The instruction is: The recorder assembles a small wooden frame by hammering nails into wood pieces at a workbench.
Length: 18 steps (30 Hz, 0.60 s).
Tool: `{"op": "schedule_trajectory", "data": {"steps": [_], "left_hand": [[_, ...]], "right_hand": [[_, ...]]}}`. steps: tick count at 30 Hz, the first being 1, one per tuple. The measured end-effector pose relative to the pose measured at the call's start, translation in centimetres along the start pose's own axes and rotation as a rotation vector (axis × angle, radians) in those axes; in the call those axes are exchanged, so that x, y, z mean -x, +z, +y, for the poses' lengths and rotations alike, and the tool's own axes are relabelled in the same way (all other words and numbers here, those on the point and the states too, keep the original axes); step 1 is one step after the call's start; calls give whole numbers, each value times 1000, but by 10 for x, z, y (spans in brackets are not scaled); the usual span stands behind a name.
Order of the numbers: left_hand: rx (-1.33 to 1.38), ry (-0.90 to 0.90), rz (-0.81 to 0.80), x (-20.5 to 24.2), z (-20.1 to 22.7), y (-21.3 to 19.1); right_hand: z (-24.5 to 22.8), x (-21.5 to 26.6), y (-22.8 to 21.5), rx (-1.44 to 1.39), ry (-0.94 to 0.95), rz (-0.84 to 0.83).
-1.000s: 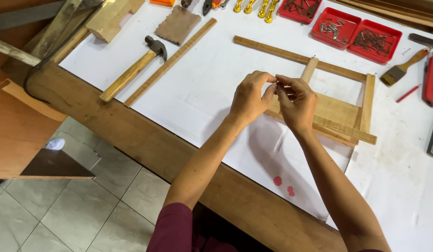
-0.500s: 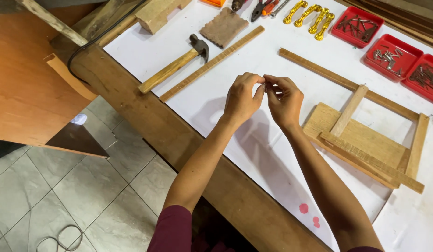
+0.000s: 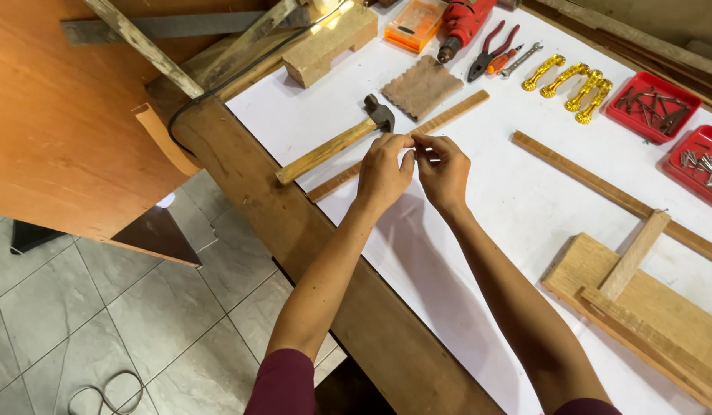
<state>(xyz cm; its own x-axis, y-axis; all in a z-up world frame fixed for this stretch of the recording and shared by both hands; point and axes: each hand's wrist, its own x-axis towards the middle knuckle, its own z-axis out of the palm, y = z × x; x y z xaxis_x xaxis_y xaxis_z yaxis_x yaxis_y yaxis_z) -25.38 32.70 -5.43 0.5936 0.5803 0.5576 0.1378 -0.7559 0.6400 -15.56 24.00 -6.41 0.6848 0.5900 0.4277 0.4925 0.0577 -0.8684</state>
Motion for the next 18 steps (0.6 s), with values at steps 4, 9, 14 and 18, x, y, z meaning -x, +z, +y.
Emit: {"op": "schedule_trajectory", "data": {"steps": [4, 9, 14, 18], "left_hand": [[-40, -22, -30, -18, -26, -10], [-77, -60, -44, -41, -47, -21], [-125, -31, -31, -55, -79, -15], [-180, -72, -88, -60, -96, -9]], "right_hand": [[1, -20, 28, -40, -20, -15], [4, -44, 57, -59, 23, -45], [19, -65, 80, -35, 39, -67], [46, -74, 93, -12, 6, -85]]}}
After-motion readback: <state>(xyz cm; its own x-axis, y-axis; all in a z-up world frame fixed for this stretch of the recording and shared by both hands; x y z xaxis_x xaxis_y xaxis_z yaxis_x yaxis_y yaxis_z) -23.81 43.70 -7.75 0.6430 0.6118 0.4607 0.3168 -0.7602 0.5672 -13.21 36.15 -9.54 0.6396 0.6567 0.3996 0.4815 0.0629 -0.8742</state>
